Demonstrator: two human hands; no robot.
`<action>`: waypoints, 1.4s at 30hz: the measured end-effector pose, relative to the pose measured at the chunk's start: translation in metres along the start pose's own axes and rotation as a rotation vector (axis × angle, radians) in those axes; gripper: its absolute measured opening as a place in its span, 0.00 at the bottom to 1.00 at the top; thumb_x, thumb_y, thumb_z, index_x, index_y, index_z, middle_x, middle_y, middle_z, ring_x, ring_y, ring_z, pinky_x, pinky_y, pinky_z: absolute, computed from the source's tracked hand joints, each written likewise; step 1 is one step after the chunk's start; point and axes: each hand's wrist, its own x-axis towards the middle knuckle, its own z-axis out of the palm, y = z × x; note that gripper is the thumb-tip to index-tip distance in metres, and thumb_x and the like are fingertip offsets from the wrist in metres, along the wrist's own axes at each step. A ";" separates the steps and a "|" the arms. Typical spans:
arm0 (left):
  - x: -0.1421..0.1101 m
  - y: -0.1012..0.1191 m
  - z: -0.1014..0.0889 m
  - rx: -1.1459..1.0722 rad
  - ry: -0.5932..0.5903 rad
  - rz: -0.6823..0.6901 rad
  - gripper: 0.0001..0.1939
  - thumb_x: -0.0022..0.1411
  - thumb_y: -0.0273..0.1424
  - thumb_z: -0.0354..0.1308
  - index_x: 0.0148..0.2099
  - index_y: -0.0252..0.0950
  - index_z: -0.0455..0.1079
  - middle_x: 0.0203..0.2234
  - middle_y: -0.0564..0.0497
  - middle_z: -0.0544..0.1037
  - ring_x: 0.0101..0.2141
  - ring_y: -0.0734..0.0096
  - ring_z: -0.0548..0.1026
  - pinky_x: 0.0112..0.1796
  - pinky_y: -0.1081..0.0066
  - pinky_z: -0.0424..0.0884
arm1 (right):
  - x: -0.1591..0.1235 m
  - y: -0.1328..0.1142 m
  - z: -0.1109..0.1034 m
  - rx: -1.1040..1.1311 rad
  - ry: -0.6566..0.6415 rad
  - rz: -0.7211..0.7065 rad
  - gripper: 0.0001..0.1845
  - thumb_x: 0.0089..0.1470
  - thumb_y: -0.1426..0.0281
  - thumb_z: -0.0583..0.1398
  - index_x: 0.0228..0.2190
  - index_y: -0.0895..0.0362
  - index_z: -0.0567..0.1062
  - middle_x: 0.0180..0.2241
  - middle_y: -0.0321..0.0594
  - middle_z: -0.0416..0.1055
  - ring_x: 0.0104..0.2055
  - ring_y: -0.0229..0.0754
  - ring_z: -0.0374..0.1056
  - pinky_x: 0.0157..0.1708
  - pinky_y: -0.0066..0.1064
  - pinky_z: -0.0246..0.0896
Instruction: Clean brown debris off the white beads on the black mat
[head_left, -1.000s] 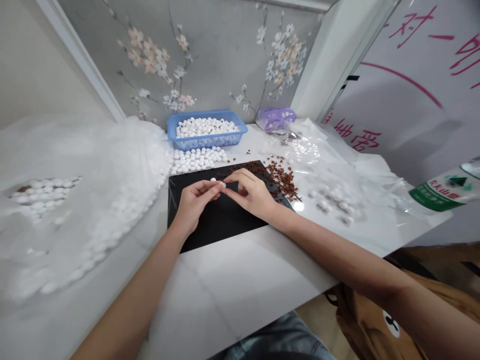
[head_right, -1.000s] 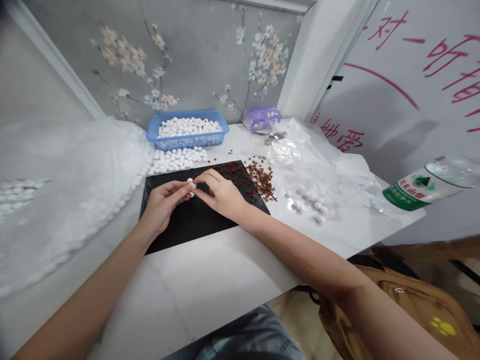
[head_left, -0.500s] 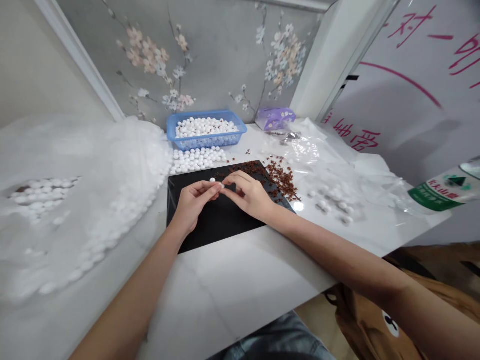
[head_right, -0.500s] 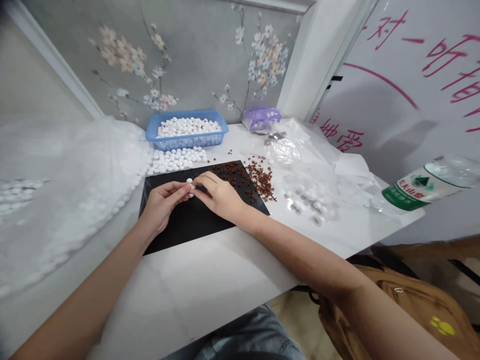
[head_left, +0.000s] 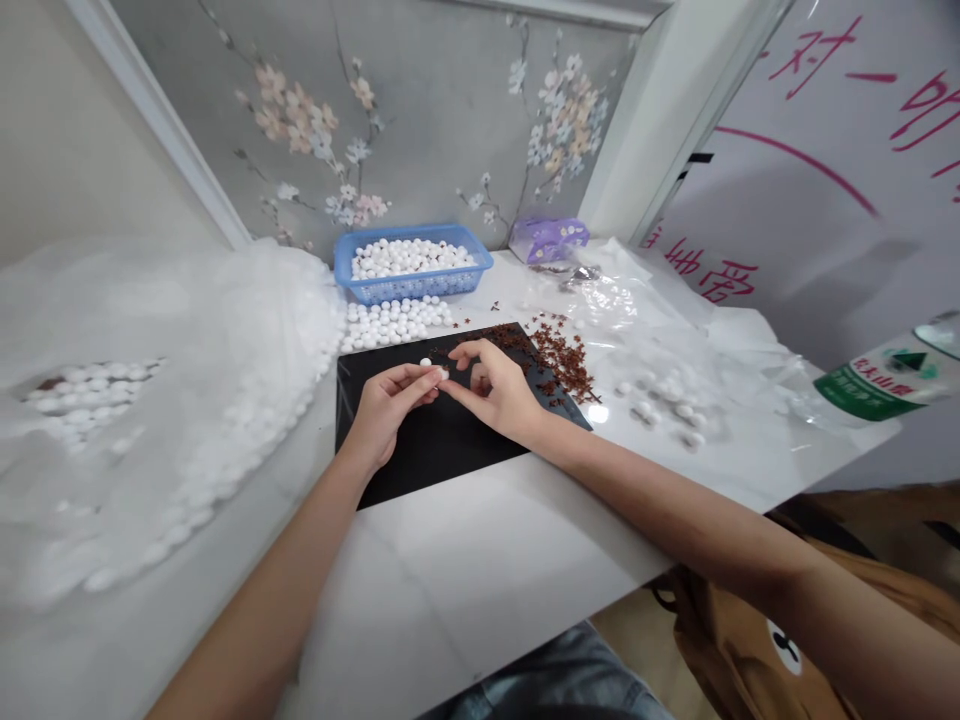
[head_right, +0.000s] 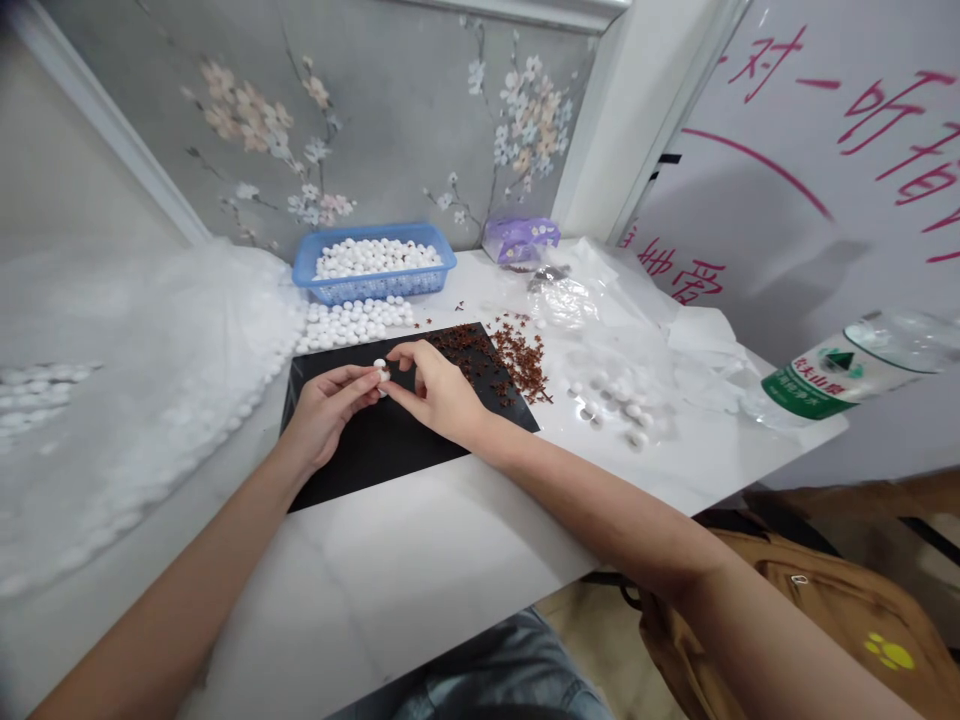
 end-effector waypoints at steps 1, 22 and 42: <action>0.000 0.000 0.000 -0.001 -0.003 0.003 0.13 0.41 0.37 0.69 0.31 0.36 0.77 0.27 0.52 0.78 0.26 0.81 0.71 0.33 0.77 0.69 | 0.000 0.000 0.000 -0.004 -0.007 -0.011 0.11 0.55 0.68 0.59 0.40 0.58 0.66 0.34 0.36 0.63 0.21 0.27 0.55 0.22 0.22 0.56; 0.009 -0.004 -0.006 -0.055 0.330 0.237 0.15 0.43 0.36 0.67 0.30 0.33 0.70 0.31 0.51 0.76 0.36 0.76 0.73 0.39 0.77 0.68 | 0.038 0.009 0.004 -0.383 0.018 0.180 0.05 0.54 0.71 0.58 0.27 0.58 0.70 0.32 0.40 0.67 0.36 0.40 0.62 0.37 0.31 0.59; 0.005 -0.002 -0.020 0.747 0.218 0.254 0.15 0.49 0.45 0.60 0.32 0.40 0.75 0.31 0.51 0.79 0.34 0.67 0.74 0.36 0.70 0.65 | 0.085 0.035 0.051 -0.581 -0.222 0.399 0.12 0.48 0.65 0.63 0.33 0.61 0.75 0.40 0.47 0.69 0.47 0.51 0.60 0.45 0.40 0.55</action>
